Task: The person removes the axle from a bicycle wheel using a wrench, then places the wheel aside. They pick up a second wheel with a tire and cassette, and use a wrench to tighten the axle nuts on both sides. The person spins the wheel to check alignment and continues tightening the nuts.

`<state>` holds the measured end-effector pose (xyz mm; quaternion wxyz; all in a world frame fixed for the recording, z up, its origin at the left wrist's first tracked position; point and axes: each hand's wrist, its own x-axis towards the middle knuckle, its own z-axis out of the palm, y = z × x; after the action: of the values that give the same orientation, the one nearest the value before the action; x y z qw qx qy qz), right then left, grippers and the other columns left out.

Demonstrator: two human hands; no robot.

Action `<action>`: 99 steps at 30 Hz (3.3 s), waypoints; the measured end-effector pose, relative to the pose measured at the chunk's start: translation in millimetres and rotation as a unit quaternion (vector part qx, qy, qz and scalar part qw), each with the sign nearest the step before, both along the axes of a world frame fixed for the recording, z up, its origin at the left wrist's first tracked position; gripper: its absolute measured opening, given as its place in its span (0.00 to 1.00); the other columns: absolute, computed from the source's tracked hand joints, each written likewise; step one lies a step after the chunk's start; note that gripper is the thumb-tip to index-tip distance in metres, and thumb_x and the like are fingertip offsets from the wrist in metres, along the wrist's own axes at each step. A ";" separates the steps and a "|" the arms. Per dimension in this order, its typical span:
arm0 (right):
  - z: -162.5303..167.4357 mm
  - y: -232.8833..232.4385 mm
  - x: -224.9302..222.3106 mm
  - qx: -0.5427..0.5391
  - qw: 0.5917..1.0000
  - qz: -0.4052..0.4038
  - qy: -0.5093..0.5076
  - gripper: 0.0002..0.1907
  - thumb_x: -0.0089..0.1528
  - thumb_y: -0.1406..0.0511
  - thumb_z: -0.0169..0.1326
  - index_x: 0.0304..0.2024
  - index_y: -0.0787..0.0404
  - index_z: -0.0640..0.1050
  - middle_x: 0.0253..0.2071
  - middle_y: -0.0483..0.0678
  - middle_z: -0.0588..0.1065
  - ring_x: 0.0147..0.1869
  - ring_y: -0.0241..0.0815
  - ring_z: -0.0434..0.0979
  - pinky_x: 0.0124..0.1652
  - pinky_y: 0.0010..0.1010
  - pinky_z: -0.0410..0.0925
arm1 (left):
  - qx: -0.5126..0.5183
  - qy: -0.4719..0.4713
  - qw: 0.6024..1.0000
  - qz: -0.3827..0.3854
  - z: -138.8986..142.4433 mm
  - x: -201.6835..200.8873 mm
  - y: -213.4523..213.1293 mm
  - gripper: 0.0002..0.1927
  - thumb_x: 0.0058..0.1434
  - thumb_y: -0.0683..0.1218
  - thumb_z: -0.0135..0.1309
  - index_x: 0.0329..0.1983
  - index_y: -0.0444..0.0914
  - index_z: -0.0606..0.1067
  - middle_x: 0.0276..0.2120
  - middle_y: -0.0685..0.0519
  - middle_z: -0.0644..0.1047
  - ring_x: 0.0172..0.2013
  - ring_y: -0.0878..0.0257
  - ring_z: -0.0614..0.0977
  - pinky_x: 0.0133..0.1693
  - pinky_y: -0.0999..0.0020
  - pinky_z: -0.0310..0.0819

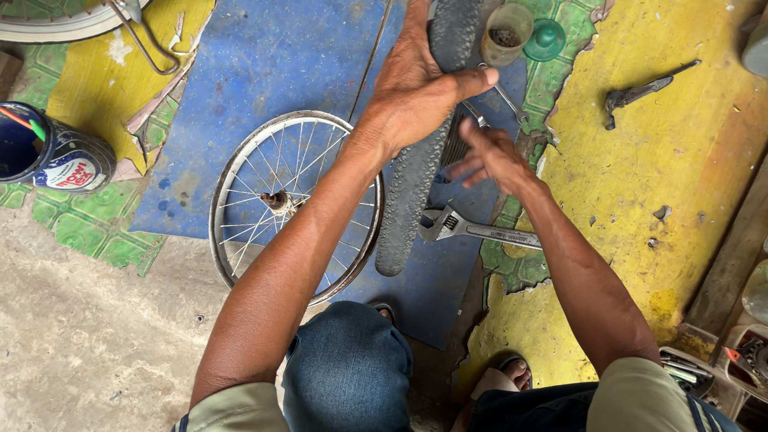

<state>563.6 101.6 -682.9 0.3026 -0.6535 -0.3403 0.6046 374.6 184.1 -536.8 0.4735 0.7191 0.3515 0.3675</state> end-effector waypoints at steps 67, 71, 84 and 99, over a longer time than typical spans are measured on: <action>-27.9 3.1 18.3 0.128 0.989 0.072 0.008 0.58 0.61 0.35 0.51 0.65 0.78 0.48 0.72 0.69 0.51 0.57 0.57 0.74 0.40 0.51 0.84 | -0.030 0.054 0.998 0.003 13.7 1.9 -7.1 0.52 0.53 0.52 0.70 0.75 0.38 0.54 0.65 0.41 0.74 0.66 0.49 0.76 0.67 0.57 0.69; -15.1 3.4 9.0 -0.018 1.000 0.005 0.017 0.55 0.62 0.34 0.41 0.67 0.74 0.49 0.67 0.82 0.57 0.55 0.72 0.79 0.34 0.48 0.75 | -0.001 0.044 0.999 0.006 13.1 3.0 -6.7 0.57 0.52 0.52 0.73 0.75 0.35 0.49 0.67 0.36 0.68 0.68 0.45 0.70 0.67 0.55 0.65; 4.4 3.1 3.8 -0.048 0.996 -0.073 -0.010 0.60 0.59 0.31 0.36 0.71 0.76 0.58 0.59 0.75 0.72 0.47 0.61 0.84 0.30 0.38 0.76 | 0.017 0.054 0.998 0.006 10.5 0.8 -3.4 0.57 0.53 0.53 0.72 0.76 0.34 0.49 0.68 0.36 0.67 0.68 0.45 0.70 0.67 0.56 0.65; -8.7 -2.1 7.4 0.254 0.957 0.130 0.059 0.61 0.63 0.37 0.55 0.73 0.71 0.42 0.69 0.74 0.56 0.66 0.61 0.68 0.44 0.50 0.81 | 0.021 0.042 0.999 0.010 13.8 0.2 -1.6 0.52 0.53 0.51 0.73 0.74 0.36 0.55 0.63 0.40 0.74 0.64 0.48 0.76 0.65 0.58 0.69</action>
<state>571.0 99.5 -691.6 0.3969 -0.4688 -0.5461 0.5696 374.8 182.5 -523.0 0.4397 0.7403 0.3705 0.3483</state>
